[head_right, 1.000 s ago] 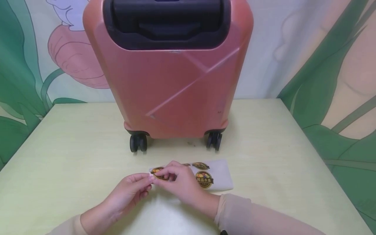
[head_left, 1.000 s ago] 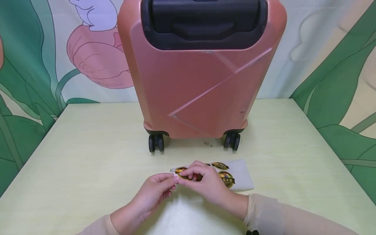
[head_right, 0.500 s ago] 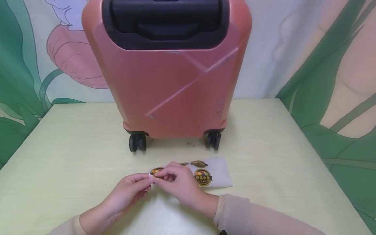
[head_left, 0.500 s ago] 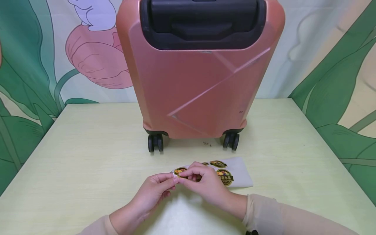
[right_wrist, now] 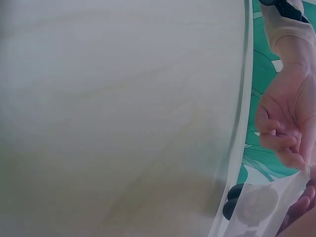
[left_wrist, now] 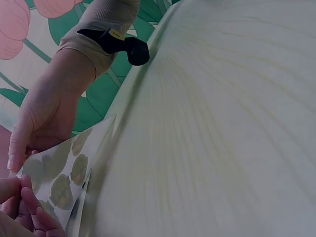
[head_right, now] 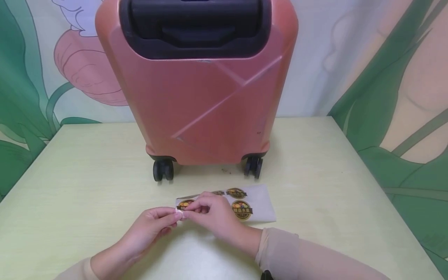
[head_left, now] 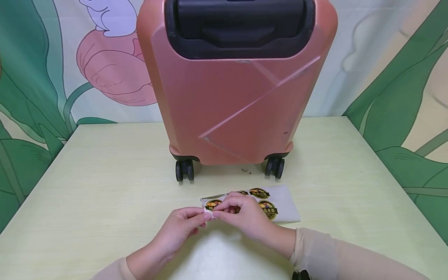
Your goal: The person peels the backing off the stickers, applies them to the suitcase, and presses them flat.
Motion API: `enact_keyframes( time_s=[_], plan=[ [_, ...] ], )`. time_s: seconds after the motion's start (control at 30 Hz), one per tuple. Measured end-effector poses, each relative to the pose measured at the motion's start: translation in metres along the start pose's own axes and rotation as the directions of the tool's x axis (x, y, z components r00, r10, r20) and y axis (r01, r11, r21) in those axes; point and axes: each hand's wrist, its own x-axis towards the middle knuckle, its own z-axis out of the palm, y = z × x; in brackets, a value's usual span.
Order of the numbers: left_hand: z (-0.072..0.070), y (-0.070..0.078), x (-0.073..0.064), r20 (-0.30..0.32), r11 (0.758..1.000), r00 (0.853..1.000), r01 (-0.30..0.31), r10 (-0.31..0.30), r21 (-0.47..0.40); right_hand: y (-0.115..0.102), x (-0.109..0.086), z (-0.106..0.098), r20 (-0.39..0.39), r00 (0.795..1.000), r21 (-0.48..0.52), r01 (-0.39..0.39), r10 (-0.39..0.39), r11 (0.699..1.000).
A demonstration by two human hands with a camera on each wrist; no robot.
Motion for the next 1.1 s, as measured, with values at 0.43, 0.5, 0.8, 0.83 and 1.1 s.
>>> enact_keyframes(
  time_s=[0.43, 0.5, 0.8, 0.83, 1.1],
  plan=[
    [-0.005, -0.003, -0.001, 0.000, 0.999, 0.999, 0.037, -0.037, 0.039, -0.005, 0.002, -0.003, -0.033, 0.998, 0.061, -0.043, 0.045, 0.997],
    [-0.005, -0.004, -0.001, -0.001, 0.998, 0.999, 0.037, -0.037, 0.045, -0.005, 0.003, -0.004, -0.037, 0.998, 0.067, -0.050, 0.052, 0.996],
    [-0.010, -0.007, 0.000, 0.010, 0.997, 0.999, 0.051, -0.052, 0.063, -0.007, 0.005, -0.010, -0.066, 0.994, 0.067, -0.080, 0.084, 0.995],
    [-0.010, -0.008, 0.000, 0.010, 0.997, 0.998, 0.054, -0.054, 0.064, -0.007, 0.005, -0.011, -0.067, 0.994, 0.070, -0.085, 0.090, 0.994],
    [-0.012, -0.010, 0.000, 0.005, 0.995, 0.998, 0.069, -0.069, 0.068, -0.008, 0.007, -0.015, -0.094, 0.986, 0.076, -0.132, 0.139, 0.988]
  ],
)
